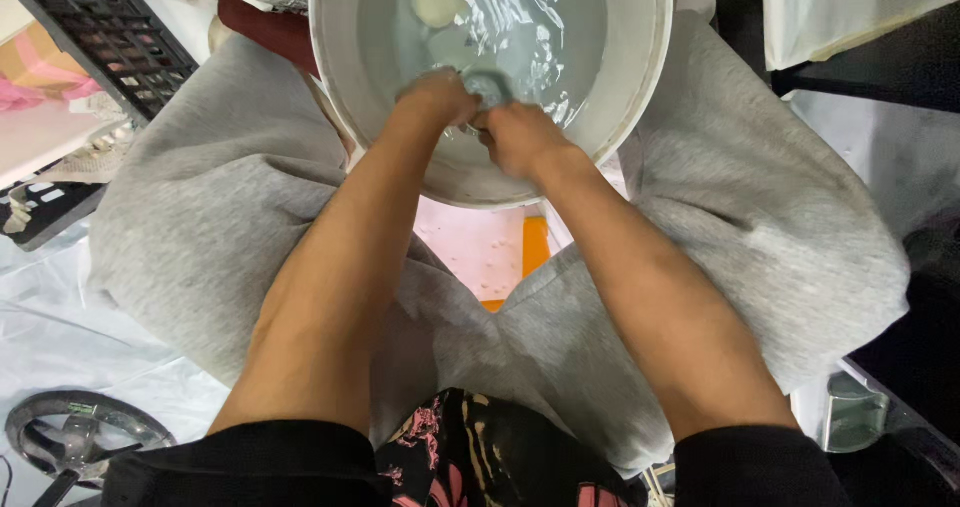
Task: The person washes several ceramic mugs and a small glass by hand in a white bucket of water. They scrub the interior and exterior of each item, rinse them, and place them on a nearby shelf.
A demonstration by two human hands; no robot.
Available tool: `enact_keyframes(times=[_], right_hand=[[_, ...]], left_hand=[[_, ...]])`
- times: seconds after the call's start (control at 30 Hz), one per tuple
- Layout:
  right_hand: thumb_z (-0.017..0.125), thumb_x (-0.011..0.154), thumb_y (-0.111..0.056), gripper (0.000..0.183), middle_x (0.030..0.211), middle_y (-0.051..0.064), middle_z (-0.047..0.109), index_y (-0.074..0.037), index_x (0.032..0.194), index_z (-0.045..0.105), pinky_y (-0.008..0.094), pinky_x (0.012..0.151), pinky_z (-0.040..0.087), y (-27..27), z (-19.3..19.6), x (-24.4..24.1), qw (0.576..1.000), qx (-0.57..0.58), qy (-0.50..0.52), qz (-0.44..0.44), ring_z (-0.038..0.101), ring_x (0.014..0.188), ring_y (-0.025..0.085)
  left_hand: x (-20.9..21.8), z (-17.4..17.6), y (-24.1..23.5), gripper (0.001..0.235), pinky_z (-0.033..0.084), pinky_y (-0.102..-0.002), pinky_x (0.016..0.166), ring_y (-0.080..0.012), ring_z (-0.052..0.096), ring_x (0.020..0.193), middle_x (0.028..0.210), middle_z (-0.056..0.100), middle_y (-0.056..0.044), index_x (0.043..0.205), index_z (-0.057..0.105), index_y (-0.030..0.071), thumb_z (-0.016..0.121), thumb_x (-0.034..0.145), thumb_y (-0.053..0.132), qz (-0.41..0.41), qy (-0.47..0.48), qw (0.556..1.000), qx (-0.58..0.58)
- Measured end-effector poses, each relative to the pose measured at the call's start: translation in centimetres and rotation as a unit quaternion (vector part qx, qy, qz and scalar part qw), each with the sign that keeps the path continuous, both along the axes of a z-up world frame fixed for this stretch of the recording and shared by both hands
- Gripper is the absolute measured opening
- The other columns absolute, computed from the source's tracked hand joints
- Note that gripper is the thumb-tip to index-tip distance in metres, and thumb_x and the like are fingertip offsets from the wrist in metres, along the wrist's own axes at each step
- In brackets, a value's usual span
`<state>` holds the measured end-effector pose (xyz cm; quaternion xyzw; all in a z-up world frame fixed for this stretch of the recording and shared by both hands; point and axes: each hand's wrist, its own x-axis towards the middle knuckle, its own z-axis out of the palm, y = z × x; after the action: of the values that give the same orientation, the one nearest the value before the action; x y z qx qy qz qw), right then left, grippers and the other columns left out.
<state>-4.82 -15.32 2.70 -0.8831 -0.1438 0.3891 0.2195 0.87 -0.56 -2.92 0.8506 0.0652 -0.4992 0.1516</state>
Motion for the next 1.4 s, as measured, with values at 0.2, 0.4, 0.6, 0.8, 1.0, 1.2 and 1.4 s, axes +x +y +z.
enact_keyframes(times=[0.2, 0.4, 0.6, 0.8, 1.0, 1.2, 1.4], right_hand=[[0.06, 0.093, -0.013, 0.033, 0.11, 0.016, 0.073, -0.023, 0.122, 0.072, 0.049, 0.091, 0.052, -0.2, -0.3, -0.3, 0.997, -0.001, 0.073, -0.012, 0.067, 0.104, 0.038], [0.067, 0.092, -0.02, 0.027, 0.113, 0.02, 0.071, -0.013, 0.118, 0.071, 0.049, 0.092, 0.052, -0.1, -1.1, -0.3, 0.998, -0.03, 0.046, -0.025, 0.066, 0.107, 0.039], [0.074, 0.076, -0.015, 0.034, 0.108, 0.024, 0.07, 0.003, 0.104, 0.07, 0.05, 0.087, 0.053, 0.3, -1.9, -0.4, 0.989, -0.006, -0.149, 0.017, 0.066, 0.105, 0.041], [0.066, 0.084, -0.003, 0.012, 0.102, 0.022, 0.073, -0.002, 0.093, 0.075, 0.046, 0.085, 0.057, 0.8, -1.1, 0.5, 0.977, -0.05, -0.205, 0.029, 0.072, 0.095, 0.037], [0.069, 0.09, -0.007, 0.012, 0.089, 0.023, 0.072, -0.004, 0.1, 0.075, 0.051, 0.076, 0.056, 2.6, 2.2, 1.2, 0.972, -0.01, -0.23, 0.036, 0.07, 0.083, 0.04], [0.07, 0.092, -0.003, 0.01, 0.101, 0.02, 0.07, 0.001, 0.101, 0.068, 0.049, 0.083, 0.056, 3.4, 6.3, 1.9, 0.917, 0.121, -0.381, -0.005, 0.066, 0.101, 0.038], [0.069, 0.101, -0.006, 0.024, 0.113, 0.026, 0.064, 0.008, 0.118, 0.06, 0.051, 0.086, 0.051, 4.0, 10.6, 2.8, 0.845, 0.295, -0.436, -0.099, 0.06, 0.105, 0.045]], left_hand=[[-0.5, 0.6, -0.2, 0.05, 0.05, -0.047, 0.1, -0.0345, 0.063, 0.122, 0.132, 0.065, -0.015, 0.128, 0.065, 0.008, 0.072, 0.084, 0.03, -0.06, 0.002, 0.998, 0.012], [-1.2, -1.0, -0.5, 0.043, 0.052, -0.045, 0.103, -0.0381, 0.064, 0.122, 0.129, 0.068, -0.02, 0.122, 0.071, 0.004, 0.071, 0.083, 0.022, -0.042, -0.032, 0.998, -0.031], [-0.4, -5.4, 0.3, 0.048, 0.052, -0.044, 0.1, -0.0437, 0.063, 0.116, 0.121, 0.064, -0.032, 0.117, 0.062, -0.009, 0.073, 0.078, 0.017, 0.062, -0.138, 0.977, -0.153], [0.8, -3.6, 1.3, 0.047, 0.053, -0.041, 0.093, -0.0388, 0.068, 0.107, 0.11, 0.068, -0.028, 0.118, 0.055, -0.007, 0.063, 0.075, 0.01, 0.165, -0.184, 0.94, -0.234], [0.8, 1.5, 3.5, 0.038, 0.052, -0.04, 0.084, -0.0321, 0.071, 0.093, 0.097, 0.074, -0.018, 0.109, 0.067, 0.001, 0.054, 0.085, 0.028, 0.248, -0.214, 0.901, -0.285], [2.6, 2.7, 4.3, 0.038, 0.052, -0.04, 0.07, -0.0214, 0.063, 0.077, 0.084, 0.064, -0.009, 0.098, 0.066, 0.004, 0.05, 0.09, 0.038, 0.38, -0.164, 0.817, -0.401], [3.6, 3.9, 5.4, 0.036, 0.056, -0.038, 0.072, -0.0167, 0.065, 0.079, 0.091, 0.07, -0.005, 0.1, 0.071, 0.004, 0.06, 0.092, 0.038, 0.399, -0.169, 0.753, -0.495]])
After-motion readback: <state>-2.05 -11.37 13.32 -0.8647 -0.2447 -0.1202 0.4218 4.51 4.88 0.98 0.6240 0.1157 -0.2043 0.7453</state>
